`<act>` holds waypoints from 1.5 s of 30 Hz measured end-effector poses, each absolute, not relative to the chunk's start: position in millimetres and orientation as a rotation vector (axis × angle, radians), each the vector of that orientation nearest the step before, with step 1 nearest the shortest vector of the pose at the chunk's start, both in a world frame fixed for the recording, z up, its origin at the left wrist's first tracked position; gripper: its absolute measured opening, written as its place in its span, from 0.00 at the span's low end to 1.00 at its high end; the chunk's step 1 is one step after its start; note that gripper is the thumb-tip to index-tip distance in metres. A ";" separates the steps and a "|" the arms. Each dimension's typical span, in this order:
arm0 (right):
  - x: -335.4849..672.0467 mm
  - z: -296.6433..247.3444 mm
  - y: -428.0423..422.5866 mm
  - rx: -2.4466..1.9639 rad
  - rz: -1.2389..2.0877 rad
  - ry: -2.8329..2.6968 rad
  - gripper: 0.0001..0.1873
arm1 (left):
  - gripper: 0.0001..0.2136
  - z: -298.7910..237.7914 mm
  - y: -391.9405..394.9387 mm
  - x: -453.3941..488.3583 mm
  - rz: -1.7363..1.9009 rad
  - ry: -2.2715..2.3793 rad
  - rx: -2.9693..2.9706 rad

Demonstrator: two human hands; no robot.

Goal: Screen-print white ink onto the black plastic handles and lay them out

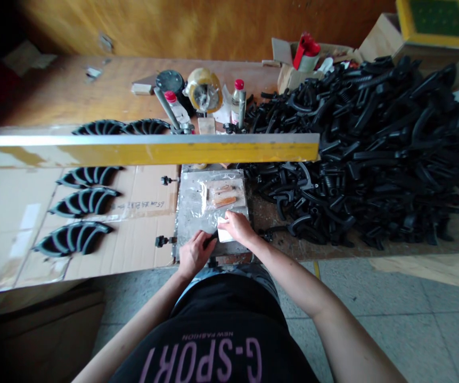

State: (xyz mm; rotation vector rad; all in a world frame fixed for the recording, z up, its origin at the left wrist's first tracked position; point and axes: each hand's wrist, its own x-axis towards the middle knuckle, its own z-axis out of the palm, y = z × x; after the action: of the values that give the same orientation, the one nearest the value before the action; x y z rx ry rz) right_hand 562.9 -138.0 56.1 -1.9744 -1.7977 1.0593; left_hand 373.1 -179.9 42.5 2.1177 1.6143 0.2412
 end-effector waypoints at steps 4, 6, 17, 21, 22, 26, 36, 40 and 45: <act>573.5 58.5 -141.6 -1.985 1.163 -1.863 0.11 | 0.12 42.1 -180.0 372.9 0.248 1.602 2.113; 573.1 59.2 -138.4 -1.993 1.151 -1.863 0.12 | 0.12 41.5 -179.9 372.5 0.254 1.593 2.126; 576.1 55.5 -131.2 -1.996 1.193 -1.900 0.12 | 0.12 39.1 -180.1 371.3 0.232 1.601 2.121; 572.1 56.2 -126.8 -1.996 1.105 -1.886 0.09 | 0.12 38.8 -179.3 372.0 0.231 1.612 2.119; 575.7 57.7 -129.0 -1.987 1.106 -1.918 0.08 | 0.11 39.1 -178.8 372.2 0.226 1.619 2.123; 617.9 71.9 -149.9 -1.997 1.134 -1.980 0.07 | 0.10 44.0 -175.5 371.3 0.180 1.621 2.134; 723.9 105.7 -148.8 -1.880 0.847 -1.342 0.13 | 0.06 73.2 -151.7 446.4 0.290 1.351 2.058; 737.0 105.3 -105.4 -1.782 0.669 -1.164 0.14 | 0.05 75.8 -136.7 511.4 0.351 1.290 2.084; 744.8 100.4 -21.7 -1.674 0.537 -1.059 0.14 | 0.11 78.0 -135.2 529.7 0.387 1.137 2.033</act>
State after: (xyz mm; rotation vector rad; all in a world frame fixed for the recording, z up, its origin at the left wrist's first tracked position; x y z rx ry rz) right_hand 744.8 -21.7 100.4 -1.6735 -1.0592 0.5373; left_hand 529.7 -135.2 78.0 2.0329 1.1365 0.3873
